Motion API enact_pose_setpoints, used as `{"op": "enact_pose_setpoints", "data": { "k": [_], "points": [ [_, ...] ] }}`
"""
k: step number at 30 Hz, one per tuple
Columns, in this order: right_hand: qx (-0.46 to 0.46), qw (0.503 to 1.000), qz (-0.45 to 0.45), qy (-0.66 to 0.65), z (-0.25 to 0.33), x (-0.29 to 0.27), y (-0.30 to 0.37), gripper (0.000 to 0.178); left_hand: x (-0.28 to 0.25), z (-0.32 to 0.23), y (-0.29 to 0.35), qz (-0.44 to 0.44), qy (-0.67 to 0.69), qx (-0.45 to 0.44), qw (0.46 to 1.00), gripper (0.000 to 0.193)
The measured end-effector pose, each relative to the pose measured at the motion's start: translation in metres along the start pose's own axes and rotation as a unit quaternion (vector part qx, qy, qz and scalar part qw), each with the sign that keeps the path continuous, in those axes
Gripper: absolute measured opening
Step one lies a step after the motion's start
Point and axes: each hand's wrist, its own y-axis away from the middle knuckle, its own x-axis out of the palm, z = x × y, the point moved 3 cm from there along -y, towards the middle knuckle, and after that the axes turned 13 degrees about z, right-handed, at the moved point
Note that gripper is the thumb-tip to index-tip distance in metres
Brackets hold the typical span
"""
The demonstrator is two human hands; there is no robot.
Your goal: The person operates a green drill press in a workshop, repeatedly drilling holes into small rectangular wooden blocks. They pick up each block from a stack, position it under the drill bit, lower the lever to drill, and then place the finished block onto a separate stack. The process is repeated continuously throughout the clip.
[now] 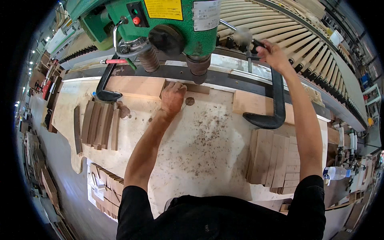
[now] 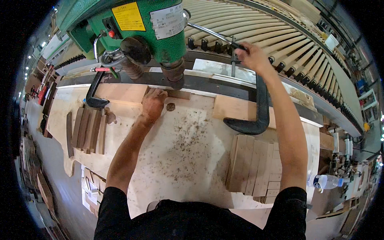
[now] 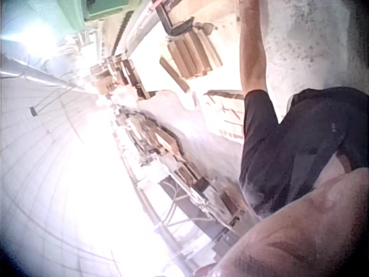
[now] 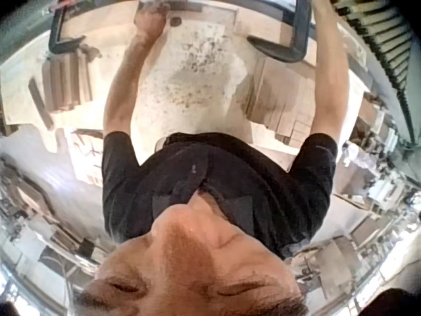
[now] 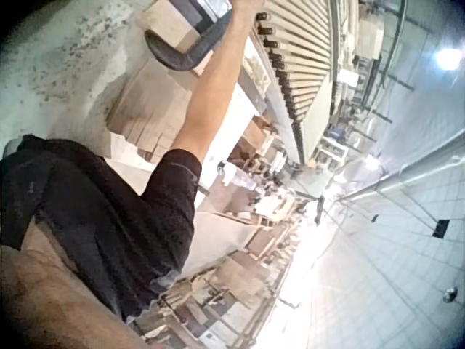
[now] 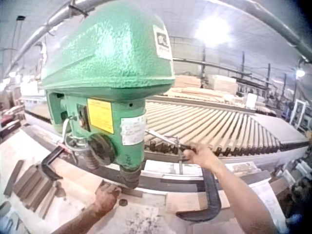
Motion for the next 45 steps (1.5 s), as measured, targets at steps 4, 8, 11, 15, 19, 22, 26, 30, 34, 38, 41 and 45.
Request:
{"op": "enact_pose_setpoints", "data": {
  "k": [4, 8, 11, 15, 19, 22, 26, 30, 34, 38, 41, 45],
  "points": [
    [-0.019, 0.988, 0.013, 0.154, -0.043, 0.049, -0.041, 0.054, 0.0, -0.005, -0.002, -0.032, 0.032, -0.015, 0.999, 0.008],
    [-0.016, 0.989, 0.015, 0.144, -0.036, 0.105, -0.078, 0.056, -0.001, -0.005, 0.0, -0.012, 0.044, -0.04, 0.998, 0.015],
    [-0.021, 0.99, 0.029, 0.138, -0.026, 0.126, -0.096, 0.058, 0.001, -0.002, 0.003, 0.007, 0.058, -0.053, 0.997, 0.018],
    [-0.017, 0.989, 0.017, 0.143, -0.033, 0.142, -0.114, 0.062, 0.003, -0.005, 0.0, 0.001, 0.032, -0.053, 0.998, 0.018],
    [-0.003, 0.985, -0.024, 0.172, -0.021, 0.14, -0.102, 0.06, -0.007, -0.008, -0.002, -0.101, 0.019, -0.001, 0.995, 0.018],
    [-0.013, 0.984, -0.026, 0.174, -0.031, 0.098, -0.075, 0.047, -0.005, -0.01, -0.007, -0.13, 0.072, 0.017, 0.989, 0.018],
    [0.002, 0.994, -0.061, 0.089, -0.002, 0.013, -0.011, 0.048, 0.008, -0.011, 0.002, -0.134, 0.118, -0.01, 0.984, 0.013],
    [-0.111, 0.98, -0.106, 0.125, 0.056, -0.052, 0.016, 0.049, 0.031, -0.017, 0.002, -0.137, 0.077, -0.081, 0.984, 0.016],
    [-0.066, 0.981, -0.07, 0.166, 0.063, -0.057, 0.015, 0.054, -0.021, -0.038, 0.0, -0.182, 0.027, -0.082, 0.98, 0.029],
    [-0.072, 0.983, -0.068, 0.152, 0.065, -0.05, 0.013, 0.052, 0.007, -0.033, 0.0, -0.165, 0.055, -0.097, 0.98, 0.038],
    [-0.092, 0.98, -0.107, 0.14, 0.061, -0.045, 0.013, 0.047, 0.015, -0.054, -0.014, -0.139, 0.058, -0.128, 0.98, 0.033],
    [-0.067, 0.976, -0.077, 0.192, 0.034, -0.037, 0.011, 0.052, 0.02, -0.046, -0.014, -0.137, 0.098, -0.113, 0.979, 0.027]
  ]
}}
